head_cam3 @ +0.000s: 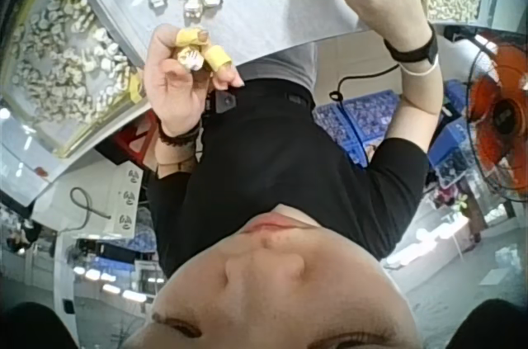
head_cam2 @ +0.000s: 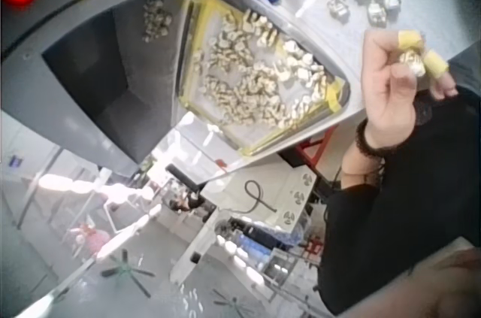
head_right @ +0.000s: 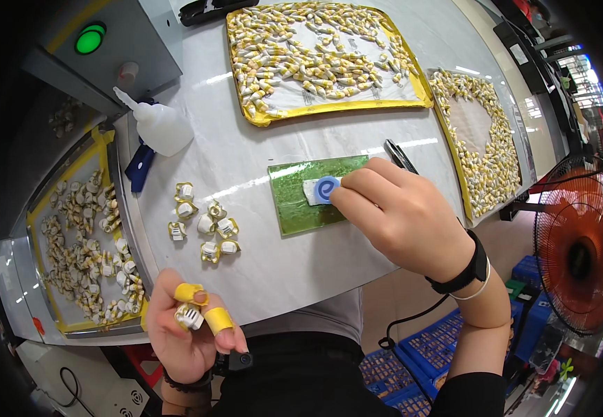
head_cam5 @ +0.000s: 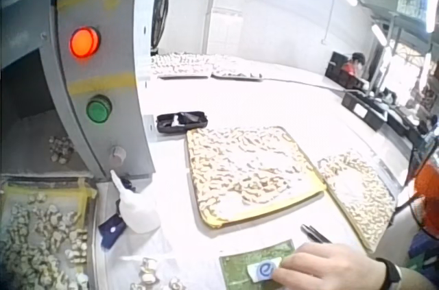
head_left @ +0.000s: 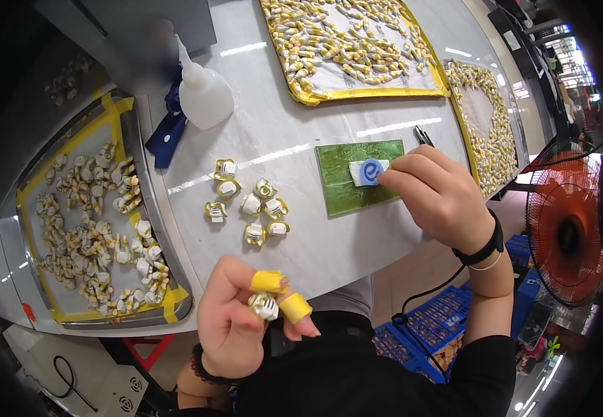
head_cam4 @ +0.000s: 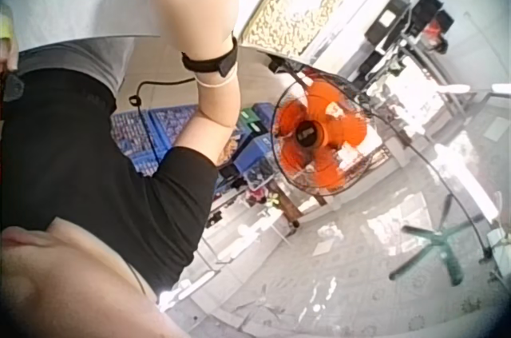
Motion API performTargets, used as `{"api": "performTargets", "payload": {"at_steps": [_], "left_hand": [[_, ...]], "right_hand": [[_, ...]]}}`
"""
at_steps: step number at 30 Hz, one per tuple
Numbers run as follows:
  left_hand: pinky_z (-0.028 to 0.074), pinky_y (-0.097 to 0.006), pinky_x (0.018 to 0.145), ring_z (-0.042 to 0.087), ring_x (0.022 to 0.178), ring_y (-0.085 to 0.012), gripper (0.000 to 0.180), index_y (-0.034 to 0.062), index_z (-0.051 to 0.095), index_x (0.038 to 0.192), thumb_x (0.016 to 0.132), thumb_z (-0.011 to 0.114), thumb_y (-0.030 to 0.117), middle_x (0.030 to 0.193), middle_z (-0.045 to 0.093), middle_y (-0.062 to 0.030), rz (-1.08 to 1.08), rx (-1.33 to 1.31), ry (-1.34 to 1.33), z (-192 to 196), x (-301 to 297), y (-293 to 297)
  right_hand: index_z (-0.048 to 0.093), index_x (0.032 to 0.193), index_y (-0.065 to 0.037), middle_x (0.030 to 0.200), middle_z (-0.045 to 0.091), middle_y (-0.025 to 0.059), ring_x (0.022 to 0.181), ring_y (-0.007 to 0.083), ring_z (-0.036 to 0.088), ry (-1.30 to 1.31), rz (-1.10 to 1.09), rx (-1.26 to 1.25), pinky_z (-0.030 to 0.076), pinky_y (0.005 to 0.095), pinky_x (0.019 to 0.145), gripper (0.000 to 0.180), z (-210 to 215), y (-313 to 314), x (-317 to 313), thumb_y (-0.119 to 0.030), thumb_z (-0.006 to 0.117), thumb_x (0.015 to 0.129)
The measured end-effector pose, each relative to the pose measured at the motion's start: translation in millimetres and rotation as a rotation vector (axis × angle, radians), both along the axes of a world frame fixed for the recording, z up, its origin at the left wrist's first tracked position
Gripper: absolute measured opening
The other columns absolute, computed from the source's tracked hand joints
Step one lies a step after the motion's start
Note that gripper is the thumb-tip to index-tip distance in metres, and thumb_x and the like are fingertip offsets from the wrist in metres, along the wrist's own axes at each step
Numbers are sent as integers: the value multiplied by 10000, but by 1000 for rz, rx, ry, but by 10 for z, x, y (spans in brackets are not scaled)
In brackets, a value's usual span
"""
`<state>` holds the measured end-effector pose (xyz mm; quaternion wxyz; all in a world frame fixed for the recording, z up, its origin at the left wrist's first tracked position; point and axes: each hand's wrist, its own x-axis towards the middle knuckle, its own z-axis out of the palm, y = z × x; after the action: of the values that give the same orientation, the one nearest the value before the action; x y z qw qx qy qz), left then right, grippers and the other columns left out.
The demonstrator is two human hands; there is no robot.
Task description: The person assembles small white and yellow components by hand, repeatedly picking up parts from a tray and joining them together. The person places the finished units into a yellow bin on the left side of the table.
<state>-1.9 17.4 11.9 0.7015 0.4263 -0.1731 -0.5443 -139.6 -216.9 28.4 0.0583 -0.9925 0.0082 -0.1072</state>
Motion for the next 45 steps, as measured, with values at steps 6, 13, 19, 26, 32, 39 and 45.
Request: {"api": "performTargets", "payload": {"at_steps": [6,13,19,26,32,39,45], "left_hand": [[536,-339,649,572,632,-165,520,-52,441,1104,925,455,436,774,573,-137,-149,-24,247,-64,28,-78],[501,-250,651,610,699,-151,464,-31,479,1107,952,433,404,787,594,-96,-315,-15,449,-100,27,-138],[473,-227,624,618,710,-156,439,-21,491,1077,957,429,397,814,599,-96,-392,67,534,3,11,-168],[461,-212,601,621,710,-149,439,-17,497,1074,957,431,402,821,600,-88,-416,68,579,-19,3,-149],[455,-188,581,616,675,-127,434,-5,509,1062,946,451,409,788,608,-78,-477,53,646,-17,7,-173],[463,-191,566,561,592,-90,380,-4,524,1007,950,465,367,737,606,-75,-429,50,687,11,-27,-197],[467,-194,569,541,578,-75,361,-8,522,992,956,463,346,728,607,-76,-441,30,649,25,-26,-231]], "right_hand": [[611,840,-1,776,570,67,688,212,563,-57,-2,8,479,302,577,194,26,0,40,4,628,647],[670,789,-32,729,610,61,592,190,581,-321,86,597,469,274,520,157,305,346,178,12,694,641],[700,766,-46,711,612,44,576,170,581,-431,212,588,478,249,504,140,171,453,297,-17,687,630],[700,748,-36,728,616,57,598,172,590,-438,282,599,488,247,511,133,179,431,325,-53,697,616],[690,739,-24,718,606,60,600,172,593,-457,365,584,486,245,508,112,147,422,346,-38,690,629],[681,721,-11,708,603,68,586,174,591,-432,368,584,485,242,498,109,166,417,339,-28,679,614],[686,727,-16,698,603,67,578,176,592,-426,320,547,491,240,496,131,182,427,291,-47,675,601]]}}
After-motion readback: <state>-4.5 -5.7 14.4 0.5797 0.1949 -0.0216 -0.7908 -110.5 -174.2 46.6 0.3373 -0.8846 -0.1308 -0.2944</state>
